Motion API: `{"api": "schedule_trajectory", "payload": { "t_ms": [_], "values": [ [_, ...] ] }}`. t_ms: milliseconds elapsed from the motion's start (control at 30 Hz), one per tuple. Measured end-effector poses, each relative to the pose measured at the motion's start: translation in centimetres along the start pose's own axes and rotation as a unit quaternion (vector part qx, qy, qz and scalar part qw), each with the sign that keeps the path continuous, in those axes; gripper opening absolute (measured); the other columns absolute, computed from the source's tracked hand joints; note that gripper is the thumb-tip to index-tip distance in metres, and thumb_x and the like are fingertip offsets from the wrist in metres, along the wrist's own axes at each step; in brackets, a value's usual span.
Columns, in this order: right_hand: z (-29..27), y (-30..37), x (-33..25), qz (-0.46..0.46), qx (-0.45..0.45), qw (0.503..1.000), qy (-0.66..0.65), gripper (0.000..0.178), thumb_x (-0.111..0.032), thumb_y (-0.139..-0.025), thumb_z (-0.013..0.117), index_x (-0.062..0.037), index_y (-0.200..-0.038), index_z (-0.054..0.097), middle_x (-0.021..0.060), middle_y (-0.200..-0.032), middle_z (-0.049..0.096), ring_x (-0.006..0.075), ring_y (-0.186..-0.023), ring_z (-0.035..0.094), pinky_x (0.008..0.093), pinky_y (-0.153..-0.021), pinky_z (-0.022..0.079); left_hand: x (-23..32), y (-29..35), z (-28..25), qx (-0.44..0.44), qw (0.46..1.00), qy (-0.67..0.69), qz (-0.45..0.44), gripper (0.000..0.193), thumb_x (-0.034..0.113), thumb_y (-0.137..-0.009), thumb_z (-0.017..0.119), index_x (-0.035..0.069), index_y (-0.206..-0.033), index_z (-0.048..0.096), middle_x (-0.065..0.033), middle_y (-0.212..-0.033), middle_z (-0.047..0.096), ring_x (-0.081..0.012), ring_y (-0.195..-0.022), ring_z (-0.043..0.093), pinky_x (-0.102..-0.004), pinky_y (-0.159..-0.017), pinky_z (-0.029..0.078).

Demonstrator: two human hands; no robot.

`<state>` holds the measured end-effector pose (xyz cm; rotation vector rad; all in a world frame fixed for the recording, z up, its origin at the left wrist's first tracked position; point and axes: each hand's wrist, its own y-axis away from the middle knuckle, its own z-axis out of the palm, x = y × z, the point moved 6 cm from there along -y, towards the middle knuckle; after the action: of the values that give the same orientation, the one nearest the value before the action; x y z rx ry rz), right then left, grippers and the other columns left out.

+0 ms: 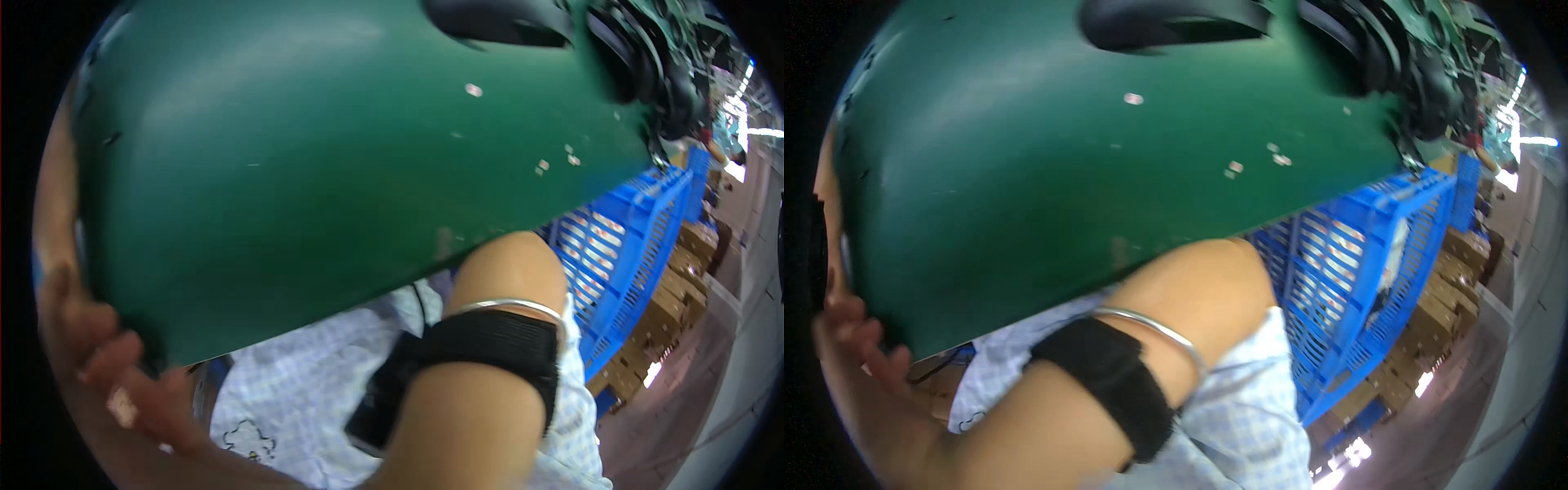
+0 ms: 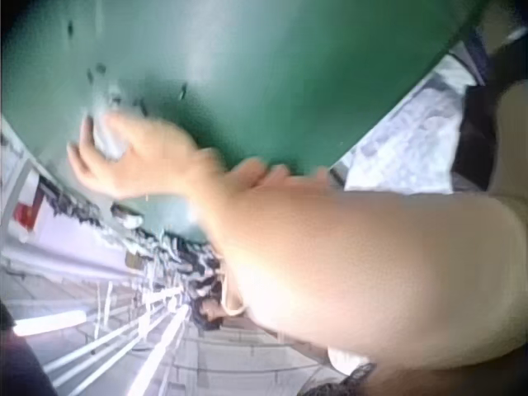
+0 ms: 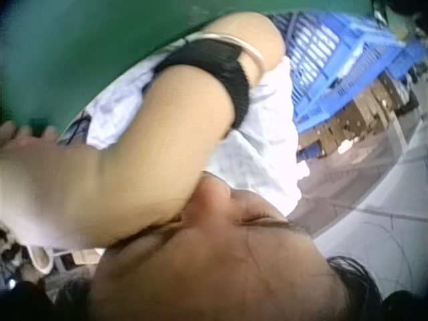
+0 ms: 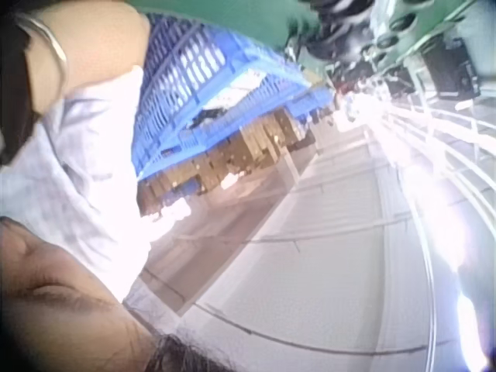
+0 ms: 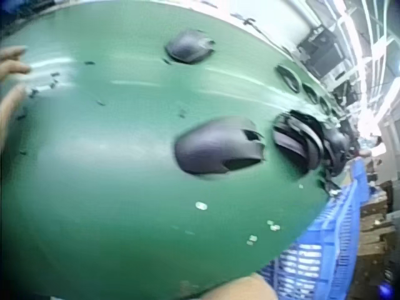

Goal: Manually assemble the upper and lower casing of computer mice on a production line.

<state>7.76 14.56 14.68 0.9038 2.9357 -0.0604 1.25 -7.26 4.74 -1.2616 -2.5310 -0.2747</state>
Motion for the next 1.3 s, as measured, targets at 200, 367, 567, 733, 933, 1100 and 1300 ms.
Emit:
{"api": "schedule_trajectory", "payload": {
  "t_ms": [200,367,567,733,933,1100,1300],
  "values": [
    [1.4,-2.0,-1.9,0.011,0.055,0.998,-0.038,0.022,-0.012,-0.045,0.057,-0.0033,-0.065,0.060,0.0049,-0.069,0.059,0.0196,-0.062,0.057,0.0332,-0.060,0.049,-2.0,-3.8,-0.8,0.061,0.985,0.050,0.156,0.041,0.040,-0.088,0.054,0.002,-0.100,0.064,-0.0068,-0.072,0.064,-0.0123,-0.066,0.059,-0.0243,-0.066,0.044],
    [2.2,-3.8,-3.1,0.004,0.129,0.985,-0.112,0.023,-0.012,-0.043,0.056,-0.0037,-0.064,0.060,0.0047,-0.068,0.059,0.0195,-0.061,0.057,0.0331,-0.060,0.049,0.9,-2.0,-2.7,0.216,0.903,0.024,0.371,0.024,0.018,-0.077,0.061,-0.001,-0.090,0.063,-0.0164,-0.098,0.061,-0.0275,-0.092,0.059,-0.0330,-0.083,0.043],
    [1.7,-6.0,-5.0,-0.019,0.182,0.971,-0.155,0.023,-0.013,-0.042,0.056,-0.0042,-0.063,0.060,0.0044,-0.068,0.058,0.0194,-0.061,0.057,0.0329,-0.060,0.049,1.8,-0.9,-3.2,0.276,0.865,0.040,0.418,0.018,0.006,-0.071,0.059,-0.005,-0.086,0.060,-0.0239,-0.106,0.057,-0.0362,-0.101,0.056,-0.0373,-0.087,0.042],
    [0.8,-7.1,-5.1,-0.037,0.194,0.968,-0.152,0.024,-0.014,-0.040,0.056,-0.0046,-0.062,0.059,0.0041,-0.067,0.058,0.0194,-0.061,0.057,0.0327,-0.060,0.049,1.8,-1.0,-3.2,0.241,0.877,0.088,0.406,0.019,0.007,-0.070,0.060,-0.004,-0.086,0.061,-0.0256,-0.107,0.056,-0.0393,-0.100,0.055,-0.0392,-0.088,0.042],
    [0.2,-7.8,-6.1,-0.061,0.188,0.970,-0.144,0.024,-0.014,-0.039,0.055,-0.0051,-0.060,0.059,0.0038,-0.066,0.058,0.0192,-0.061,0.057,0.0325,-0.060,0.049,1.2,-1.1,-3.4,0.231,0.883,0.090,0.399,0.019,0.006,-0.070,0.061,-0.004,-0.086,0.061,-0.0242,-0.111,0.054,-0.0390,-0.103,0.051,-0.0411,-0.090,0.040],
    [-0.9,-8.7,-5.6,-0.077,0.183,0.972,-0.128,0.025,-0.015,-0.037,0.055,-0.0055,-0.059,0.059,0.0035,-0.065,0.058,0.0192,-0.060,0.057,0.0324,-0.060,0.049,1.5,-1.0,-4.1,0.252,0.860,0.135,0.423,0.018,0.007,-0.069,0.062,-0.003,-0.085,0.060,-0.0234,-0.110,0.054,-0.0386,-0.103,0.051,-0.0423,-0.090,0.040],
    [2.5,-12.7,-0.5,-0.158,0.157,0.969,-0.111,0.006,-0.002,-0.055,0.058,-0.0033,-0.059,0.055,0.0043,-0.073,0.060,0.0246,-0.069,0.055,0.0346,-0.061,0.045,1.0,-1.0,-3.2,0.209,0.891,0.098,0.391,0.019,0.014,-0.075,0.062,0.004,-0.091,0.065,-0.0137,-0.116,0.056,-0.0304,-0.107,0.051,-0.0405,-0.090,0.040]
  ]
}}
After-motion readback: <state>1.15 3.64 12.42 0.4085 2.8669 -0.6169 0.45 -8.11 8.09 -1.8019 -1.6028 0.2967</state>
